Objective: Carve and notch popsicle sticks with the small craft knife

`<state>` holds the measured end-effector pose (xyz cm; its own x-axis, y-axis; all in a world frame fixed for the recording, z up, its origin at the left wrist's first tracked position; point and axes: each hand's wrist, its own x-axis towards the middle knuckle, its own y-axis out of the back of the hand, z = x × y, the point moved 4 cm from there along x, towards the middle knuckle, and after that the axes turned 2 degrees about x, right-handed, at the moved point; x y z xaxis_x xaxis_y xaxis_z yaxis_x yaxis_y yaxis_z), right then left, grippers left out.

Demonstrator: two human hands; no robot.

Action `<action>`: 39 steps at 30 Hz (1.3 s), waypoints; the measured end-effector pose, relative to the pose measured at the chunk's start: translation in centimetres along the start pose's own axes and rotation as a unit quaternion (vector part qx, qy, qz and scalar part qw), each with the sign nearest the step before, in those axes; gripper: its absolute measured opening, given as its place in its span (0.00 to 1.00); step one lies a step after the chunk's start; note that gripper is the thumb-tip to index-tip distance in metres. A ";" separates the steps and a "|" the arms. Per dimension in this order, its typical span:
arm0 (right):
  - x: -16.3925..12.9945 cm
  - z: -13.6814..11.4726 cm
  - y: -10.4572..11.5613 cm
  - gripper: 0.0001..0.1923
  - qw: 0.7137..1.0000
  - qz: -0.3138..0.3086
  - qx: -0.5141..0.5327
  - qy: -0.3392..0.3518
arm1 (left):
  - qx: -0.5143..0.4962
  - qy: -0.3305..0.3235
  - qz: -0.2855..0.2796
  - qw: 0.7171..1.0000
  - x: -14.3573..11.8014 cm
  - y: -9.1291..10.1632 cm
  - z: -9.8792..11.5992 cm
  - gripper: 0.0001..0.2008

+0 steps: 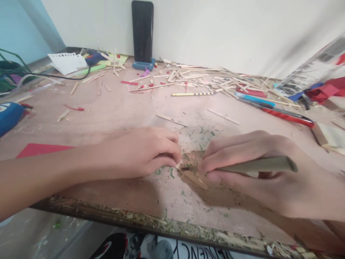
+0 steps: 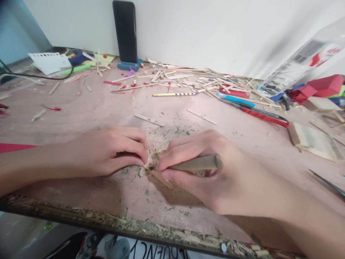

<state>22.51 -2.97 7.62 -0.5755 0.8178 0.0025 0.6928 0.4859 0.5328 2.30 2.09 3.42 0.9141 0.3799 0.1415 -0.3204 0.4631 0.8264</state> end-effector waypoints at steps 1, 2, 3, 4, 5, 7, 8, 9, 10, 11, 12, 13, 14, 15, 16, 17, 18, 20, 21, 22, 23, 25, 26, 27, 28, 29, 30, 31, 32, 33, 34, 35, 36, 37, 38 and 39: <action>0.1 0.3 0.0 0.03 1.000 0.009 0.004 -0.018 | -0.002 -0.002 0.002 1.000 0.0 0.0 0.0 0.10; 0.2 0.7 0.1 0.03 0.999 0.016 0.013 -0.043 | -0.004 -0.004 0.004 1.000 0.1 0.0 0.0 0.10; 0.4 1.2 0.2 0.05 0.997 0.022 0.028 -0.071 | -0.005 -0.003 0.004 1.000 0.1 0.0 0.0 0.10; 0.5 1.7 0.3 0.06 0.994 0.026 0.048 -0.099 | -0.006 -0.002 0.004 1.000 0.1 0.0 0.0 0.10; 0.5 2.2 0.4 0.06 0.990 0.026 0.073 -0.122 | -0.007 -0.001 0.004 1.000 0.1 0.0 0.0 0.10; 0.7 2.8 0.5 0.07 0.982 0.027 0.112 -0.146 | -0.011 0.000 0.005 1.000 0.1 0.0 0.0 0.10; 0.7 3.0 0.5 0.07 0.980 0.028 0.122 -0.153 | -0.012 -0.001 0.006 1.000 0.1 0.0 0.0 0.10; 0.8 3.2 0.6 0.07 0.979 0.029 0.126 -0.156 | -0.014 -0.001 0.007 1.000 0.2 0.0 0.0 0.10; 0.8 3.3 0.7 0.08 0.979 0.029 0.125 -0.156 | -0.014 -0.001 0.007 1.000 0.2 0.0 0.0 0.10; 0.8 3.3 0.8 0.08 0.981 0.027 0.118 -0.154 | -0.014 -0.001 0.006 1.000 0.2 0.0 0.0 0.10; 0.8 3.3 0.9 0.08 0.982 0.024 0.108 -0.150 | -0.012 -0.001 0.005 1.000 0.2 0.0 0.0 0.10; 0.8 3.3 0.9 0.08 0.985 0.018 0.096 -0.145 | -0.011 -0.001 0.003 1.000 0.2 0.0 0.0 0.10; 0.7 3.3 1.0 0.08 0.987 0.016 0.083 -0.138 | -0.010 -0.001 0.000 1.000 0.2 0.1 0.0 0.10; 0.7 3.2 1.1 0.08 0.988 0.017 0.073 -0.133 | -0.010 -0.002 -0.004 1.000 0.2 0.1 0.0 0.10; 0.6 3.2 1.3 0.07 0.989 0.022 0.068 -0.129 | -0.010 -0.003 -0.010 1.000 0.1 0.1 0.0 0.09; 0.6 3.1 1.4 0.06 0.989 0.029 0.070 -0.127 | -0.008 -0.004 -0.016 1.000 0.1 0.0 0.0 0.08; 0.5 3.0 1.5 0.05 0.988 0.038 0.078 -0.125 | -0.005 -0.008 -0.022 1.000 0.0 0.0 0.0 0.07; 0.4 3.0 1.7 0.04 0.985 0.059 0.102 -0.125 | 0.004 -0.022 -0.027 0.999 0.0 0.0 0.1 0.07; 0.3 3.0 1.7 0.04 0.983 0.069 0.115 -0.126 | 0.010 -0.029 -0.024 0.999 -0.1 0.0 0.2 0.08; 0.2 3.0 1.8 0.05 0.980 0.081 0.129 -0.124 | 0.014 -0.034 -0.019 0.999 -0.1 0.0 0.3 0.10; 0.1 3.0 1.8 0.05 0.978 0.094 0.141 -0.123 | 0.017 -0.037 -0.013 0.999 -0.1 0.0 0.4 0.11; -0.1 2.9 1.8 0.05 0.975 0.115 0.152 -0.114 | 0.021 -0.025 -0.008 0.999 -0.1 -0.1 0.3 0.13; -0.1 2.8 1.8 0.06 0.975 0.119 0.153 -0.109 | 0.022 -0.016 -0.008 1.000 -0.1 -0.1 0.3 0.12; -0.1 2.7 1.8 0.06 0.976 0.120 0.149 -0.108 | 0.024 -0.006 -0.008 1.000 -0.1 -0.1 0.2 0.12; -0.1 2.6 1.7 0.07 0.977 0.117 0.143 -0.108 | 0.024 0.002 -0.004 1.000 -0.1 -0.1 0.1 0.11; -0.1 2.5 1.6 0.07 0.978 0.112 0.133 -0.112 | 0.024 0.007 0.000 1.000 -0.1 -0.1 0.0 0.11; 0.0 2.4 1.6 0.08 0.980 0.108 0.122 -0.116 | 0.021 0.011 0.005 1.000 -0.1 -0.1 -0.1 0.11; 0.1 2.4 1.5 0.07 0.981 0.104 0.111 -0.118 | 0.014 0.011 0.007 1.000 -0.1 0.0 -0.1 0.10; 0.1 2.3 1.5 0.07 0.983 0.101 0.097 -0.119 | 0.007 0.011 0.007 1.000 -0.1 0.0 -0.2 0.10; 0.2 2.3 1.5 0.07 0.984 0.099 0.085 -0.119 | 0.001 0.012 0.006 1.000 -0.1 0.0 -0.2 0.09; 0.3 2.3 1.5 0.06 0.985 0.096 0.076 -0.119 | -0.002 0.013 0.006 1.000 -0.1 0.0 -0.2 0.09; 0.3 2.4 1.6 0.07 0.985 0.095 0.071 -0.123 | -0.004 0.013 0.005 1.000 -0.1 0.0 -0.3 0.09; 0.3 2.5 1.6 0.07 0.985 0.095 0.071 -0.128 | -0.003 0.013 0.005 1.000 -0.1 0.0 -0.3 0.09; 0.3 2.7 1.6 0.07 0.984 0.094 0.073 -0.135 | -0.001 0.013 0.005 1.000 -0.1 0.0 -0.3 0.09; 0.3 2.9 1.6 0.07 0.983 0.092 0.079 -0.141 | 0.000 0.012 0.006 1.000 -0.1 -0.1 -0.3 0.09; 0.3 3.0 1.6 0.07 0.981 0.088 0.086 -0.146 | 0.000 0.011 0.007 1.000 -0.1 -0.1 -0.3 0.09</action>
<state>24.78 -1.05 5.92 -0.3079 0.9352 -0.1749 0.8483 0.3530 0.3946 2.14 2.23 3.13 0.9042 0.4032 0.1407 -0.3324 0.4575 0.8247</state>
